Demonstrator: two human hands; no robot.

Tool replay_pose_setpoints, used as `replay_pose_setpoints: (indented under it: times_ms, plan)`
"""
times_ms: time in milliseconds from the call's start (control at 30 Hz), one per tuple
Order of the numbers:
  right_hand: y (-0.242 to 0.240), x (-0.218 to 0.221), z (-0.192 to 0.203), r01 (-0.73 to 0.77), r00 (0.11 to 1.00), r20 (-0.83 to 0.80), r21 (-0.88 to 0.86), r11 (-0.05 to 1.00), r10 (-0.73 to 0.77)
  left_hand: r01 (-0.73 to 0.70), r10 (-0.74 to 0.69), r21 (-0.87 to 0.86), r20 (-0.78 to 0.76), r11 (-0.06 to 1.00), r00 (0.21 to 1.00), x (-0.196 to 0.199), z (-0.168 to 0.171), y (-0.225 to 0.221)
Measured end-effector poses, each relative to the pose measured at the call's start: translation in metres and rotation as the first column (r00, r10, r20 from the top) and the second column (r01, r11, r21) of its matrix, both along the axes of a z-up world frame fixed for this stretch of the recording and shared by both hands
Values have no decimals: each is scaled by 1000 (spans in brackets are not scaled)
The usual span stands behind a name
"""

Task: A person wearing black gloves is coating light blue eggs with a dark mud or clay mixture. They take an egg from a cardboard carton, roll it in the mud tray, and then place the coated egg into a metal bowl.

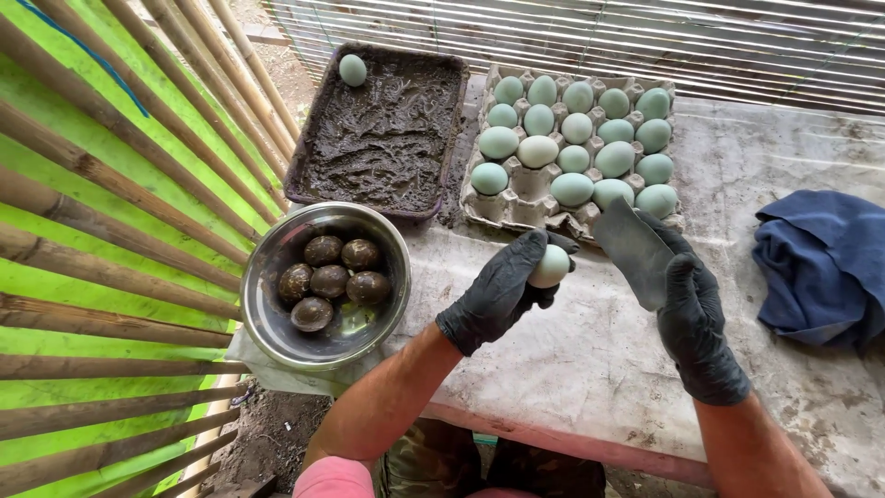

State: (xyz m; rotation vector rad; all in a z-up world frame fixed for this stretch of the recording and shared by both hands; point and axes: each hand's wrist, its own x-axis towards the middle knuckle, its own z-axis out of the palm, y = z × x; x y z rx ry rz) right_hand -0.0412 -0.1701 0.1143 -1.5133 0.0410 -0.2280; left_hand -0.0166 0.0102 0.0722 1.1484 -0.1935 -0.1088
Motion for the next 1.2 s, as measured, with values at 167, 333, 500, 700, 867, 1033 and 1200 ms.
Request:
replay_pose_setpoints:
  times_ms: [167, 333, 500, 700, 867, 1033, 1200]
  plan:
    - [-7, -21, -2, -133, 986, 61, -241, 961, 152, 374, -423, -264, -162, 889, 892, -21, 25, 64]
    - [8, -31, -7, -149, 987, 11, -305, 940, 160, 299, -300, -29, -109, 954, 948, -47, 23, 94]
    - [34, -51, -10, -299, 949, 65, -132, 945, 309, 20, -3, 93, -178, 995, 984, -69, -3, 81]
    - [58, -69, -9, -333, 883, 157, -455, 826, 443, -113, 134, 95, -254, 989, 958, -71, -19, 46]
    - [59, -54, -35, -316, 809, 158, -694, 647, 566, -66, 103, 178, -204, 982, 973, -74, -28, 34]
    - [52, -44, -44, -402, 848, 133, -471, 785, 514, -76, 134, 279, -195, 957, 972, -67, -37, 32]
    - [55, -66, -41, -299, 796, 171, -723, 623, 581, -132, 184, 206, -260, 970, 948, -68, -28, 42]
